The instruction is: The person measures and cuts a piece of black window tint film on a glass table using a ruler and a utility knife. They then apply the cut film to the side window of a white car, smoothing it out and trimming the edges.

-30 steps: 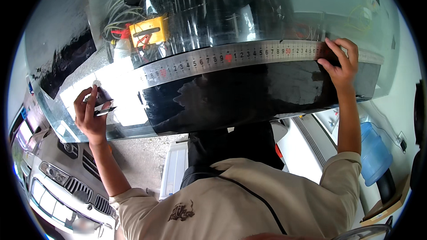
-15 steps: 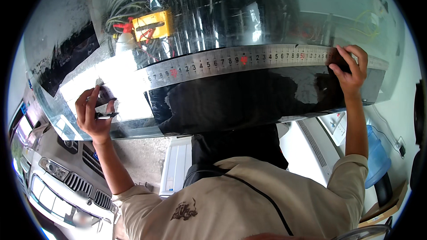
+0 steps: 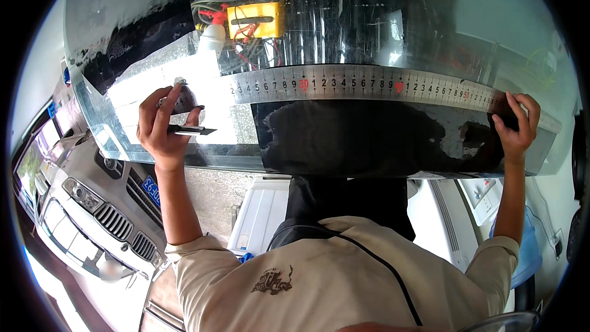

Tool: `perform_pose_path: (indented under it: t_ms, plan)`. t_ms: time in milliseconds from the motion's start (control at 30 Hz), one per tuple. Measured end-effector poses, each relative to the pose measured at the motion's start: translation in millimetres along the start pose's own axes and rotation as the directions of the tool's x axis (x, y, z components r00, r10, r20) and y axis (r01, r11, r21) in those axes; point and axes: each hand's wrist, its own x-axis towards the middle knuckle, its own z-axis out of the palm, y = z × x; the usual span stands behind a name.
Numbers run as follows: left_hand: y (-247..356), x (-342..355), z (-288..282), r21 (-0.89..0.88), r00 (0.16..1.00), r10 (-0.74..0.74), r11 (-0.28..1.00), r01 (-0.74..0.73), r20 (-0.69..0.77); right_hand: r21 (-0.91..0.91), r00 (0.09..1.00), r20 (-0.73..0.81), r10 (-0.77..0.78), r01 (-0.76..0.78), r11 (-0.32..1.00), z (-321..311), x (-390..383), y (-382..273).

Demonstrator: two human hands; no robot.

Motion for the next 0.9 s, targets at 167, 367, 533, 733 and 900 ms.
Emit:
perform_pose_path:
  t_ms: [167, 367, 533, 733, 900]
  plan:
    - [-0.6, 1.8, 1.6, -0.029, 1.000, 0.024, 0.999, -0.024, -0.010, 0.006, 1.000, 0.004, 0.008, -0.008, 1.000, -1.0, 2.9, -1.6]
    - [-2.0, 3.8, -2.1, -0.026, 0.999, 0.040, 0.999, -0.039, 0.018, 0.013, 1.000, -0.008, 0.021, -0.021, 1.000, -1.2, 2.0, -1.2]
    - [-2.5, 1.2, 0.3, -0.033, 0.999, 0.033, 0.999, -0.032, 0.011, 0.030, 1.000, -0.008, 0.023, -0.022, 0.999, 0.8, 4.4, -3.5]
    - [-4.3, -0.8, 1.2, -0.038, 1.000, -0.004, 0.999, 0.004, 0.022, 0.018, 1.000, -0.030, 0.007, -0.007, 1.000, 3.3, 7.9, -4.9]
    - [-5.9, -2.5, 0.3, -0.039, 0.999, -0.024, 0.999, 0.025, 0.030, 0.016, 0.999, -0.032, 0.018, -0.017, 1.000, 5.3, 7.7, -5.4]
